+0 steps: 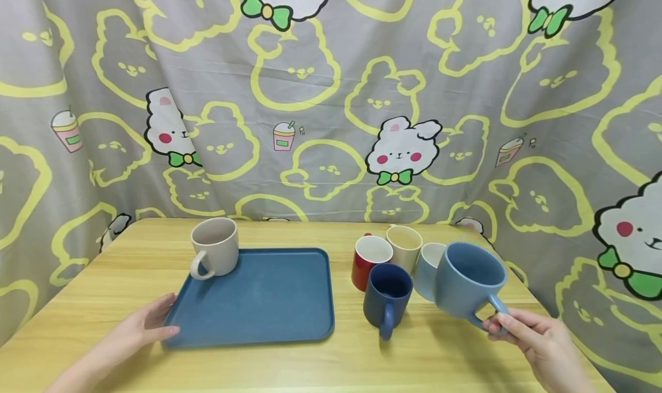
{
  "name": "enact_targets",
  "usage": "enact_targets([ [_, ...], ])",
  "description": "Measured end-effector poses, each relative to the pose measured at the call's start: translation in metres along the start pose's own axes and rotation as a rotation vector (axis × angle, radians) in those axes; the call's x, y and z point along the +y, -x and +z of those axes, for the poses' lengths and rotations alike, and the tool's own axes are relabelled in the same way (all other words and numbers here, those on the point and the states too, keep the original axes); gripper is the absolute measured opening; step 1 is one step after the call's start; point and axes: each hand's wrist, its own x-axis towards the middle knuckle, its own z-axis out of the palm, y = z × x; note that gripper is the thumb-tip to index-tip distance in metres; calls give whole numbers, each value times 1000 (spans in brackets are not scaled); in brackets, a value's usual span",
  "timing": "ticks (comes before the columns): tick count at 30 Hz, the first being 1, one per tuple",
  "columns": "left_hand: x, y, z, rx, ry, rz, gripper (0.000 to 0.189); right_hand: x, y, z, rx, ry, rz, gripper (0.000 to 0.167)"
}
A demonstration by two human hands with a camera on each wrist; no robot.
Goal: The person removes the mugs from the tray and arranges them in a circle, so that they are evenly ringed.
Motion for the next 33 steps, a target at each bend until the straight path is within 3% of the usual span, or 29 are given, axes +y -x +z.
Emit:
enact_targets([
  [5,0,0,0,4,-7,-10,88,17,4,-5,-144,-108,-62,50],
  [11,-1,0,0,7,-7,-5,89,32,9,-4,-120,-123,-12,50],
  [16,-2,0,0,11,-8,2,88,43,10,-5,-166,-173,-18,49],
  [33,0,0,0,3,-18,6,88,48,9,-10,-153,-156,184,45],
])
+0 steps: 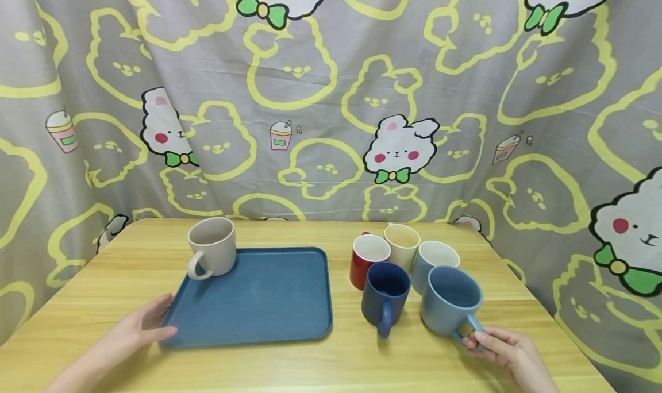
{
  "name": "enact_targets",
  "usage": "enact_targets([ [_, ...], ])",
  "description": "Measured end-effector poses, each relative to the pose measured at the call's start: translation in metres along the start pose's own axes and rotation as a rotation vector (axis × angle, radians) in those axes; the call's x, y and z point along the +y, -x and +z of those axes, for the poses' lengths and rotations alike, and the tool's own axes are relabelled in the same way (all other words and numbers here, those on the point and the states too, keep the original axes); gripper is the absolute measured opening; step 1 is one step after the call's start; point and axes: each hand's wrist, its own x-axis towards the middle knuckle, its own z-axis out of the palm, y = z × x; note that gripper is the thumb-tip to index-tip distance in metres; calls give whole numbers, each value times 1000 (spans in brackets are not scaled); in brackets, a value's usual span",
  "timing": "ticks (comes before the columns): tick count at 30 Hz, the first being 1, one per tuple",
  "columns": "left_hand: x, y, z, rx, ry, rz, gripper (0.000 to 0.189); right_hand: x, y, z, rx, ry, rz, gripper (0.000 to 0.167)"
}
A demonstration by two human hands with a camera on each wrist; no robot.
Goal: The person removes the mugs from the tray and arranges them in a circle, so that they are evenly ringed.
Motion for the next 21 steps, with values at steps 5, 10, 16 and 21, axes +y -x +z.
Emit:
enact_targets([
  [5,0,0,0,-1,-4,2,89,-5,-2,0,-16,56,41,44],
  [10,0,0,0,-5,7,1,89,-16,-3,0,271,514,269,26],
  [16,-1,0,0,-5,14,-5,88,-14,2,-32,390,675,126,23],
  [21,0,0,0,-3,11,0,88,-49,-9,-1,446,857,98,22],
])
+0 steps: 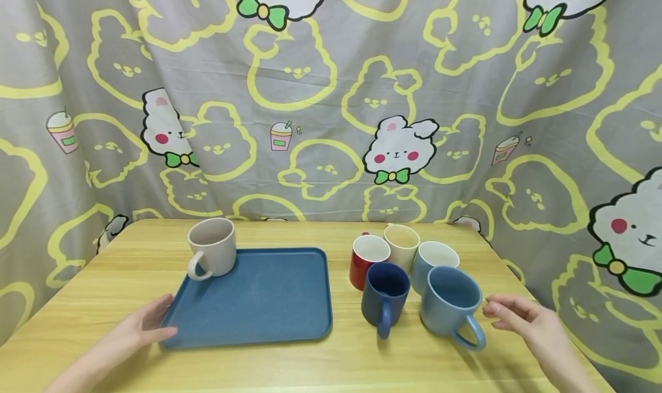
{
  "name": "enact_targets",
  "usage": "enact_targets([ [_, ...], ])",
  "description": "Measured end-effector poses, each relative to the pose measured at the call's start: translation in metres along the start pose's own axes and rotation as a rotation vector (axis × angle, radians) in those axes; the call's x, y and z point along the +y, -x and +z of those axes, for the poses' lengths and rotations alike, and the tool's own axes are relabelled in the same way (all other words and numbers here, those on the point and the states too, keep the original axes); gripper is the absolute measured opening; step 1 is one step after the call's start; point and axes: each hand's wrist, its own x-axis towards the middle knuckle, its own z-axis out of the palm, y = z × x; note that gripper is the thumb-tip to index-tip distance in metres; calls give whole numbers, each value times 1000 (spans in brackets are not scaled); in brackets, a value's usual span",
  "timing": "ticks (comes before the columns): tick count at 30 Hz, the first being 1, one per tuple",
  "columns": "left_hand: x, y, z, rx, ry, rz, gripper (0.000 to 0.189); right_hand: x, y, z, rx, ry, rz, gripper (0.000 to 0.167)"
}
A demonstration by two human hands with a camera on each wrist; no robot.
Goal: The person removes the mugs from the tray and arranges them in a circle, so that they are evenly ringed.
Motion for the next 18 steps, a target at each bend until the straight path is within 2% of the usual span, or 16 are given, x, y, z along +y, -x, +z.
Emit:
enact_targets([
  [2,0,1,-1,6,-4,3,88,-22,-3,3,23,36,-36,21],
  [5,1,2,-1,14,-9,5,89,-47,-12,9,20,39,-137,21],
  [10,2,3,-2,15,-14,5,89,-80,-31,24,-52,-40,-276,23],
  [15,2,3,-1,8,-1,14,88,-113,-50,43,-113,-68,-339,23],
  [18,2,2,0,8,13,17,88,-133,-60,56,-139,-33,-335,23],
])
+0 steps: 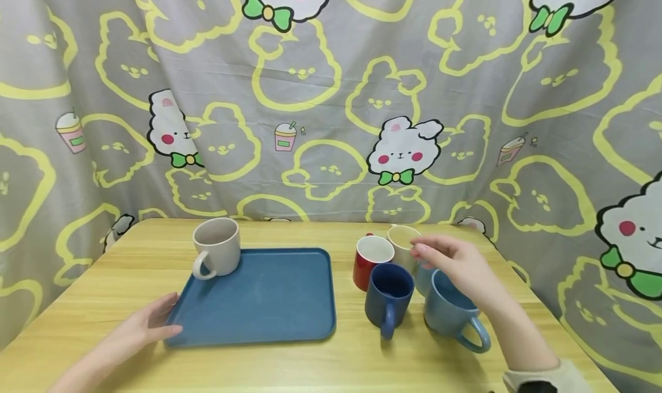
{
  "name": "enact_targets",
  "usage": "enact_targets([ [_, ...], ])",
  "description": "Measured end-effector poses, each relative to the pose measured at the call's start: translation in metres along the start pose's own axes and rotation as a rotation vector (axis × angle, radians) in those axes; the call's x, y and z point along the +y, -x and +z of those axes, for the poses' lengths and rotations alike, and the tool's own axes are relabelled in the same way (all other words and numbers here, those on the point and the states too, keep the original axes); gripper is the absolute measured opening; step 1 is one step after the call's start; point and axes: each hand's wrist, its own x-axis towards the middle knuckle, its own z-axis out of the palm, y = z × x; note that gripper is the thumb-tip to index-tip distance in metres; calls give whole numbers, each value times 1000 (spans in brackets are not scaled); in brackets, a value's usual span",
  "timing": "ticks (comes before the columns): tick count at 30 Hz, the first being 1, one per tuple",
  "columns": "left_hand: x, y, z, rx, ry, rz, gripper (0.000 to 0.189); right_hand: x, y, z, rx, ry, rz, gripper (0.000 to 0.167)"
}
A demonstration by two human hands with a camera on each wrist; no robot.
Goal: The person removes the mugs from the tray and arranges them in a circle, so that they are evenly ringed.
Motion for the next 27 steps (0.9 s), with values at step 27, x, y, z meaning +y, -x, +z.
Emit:
enact_targets([
  [27,1,1,2,31,7,13,86,-38,-126,196,-297,-358,40,39],
])
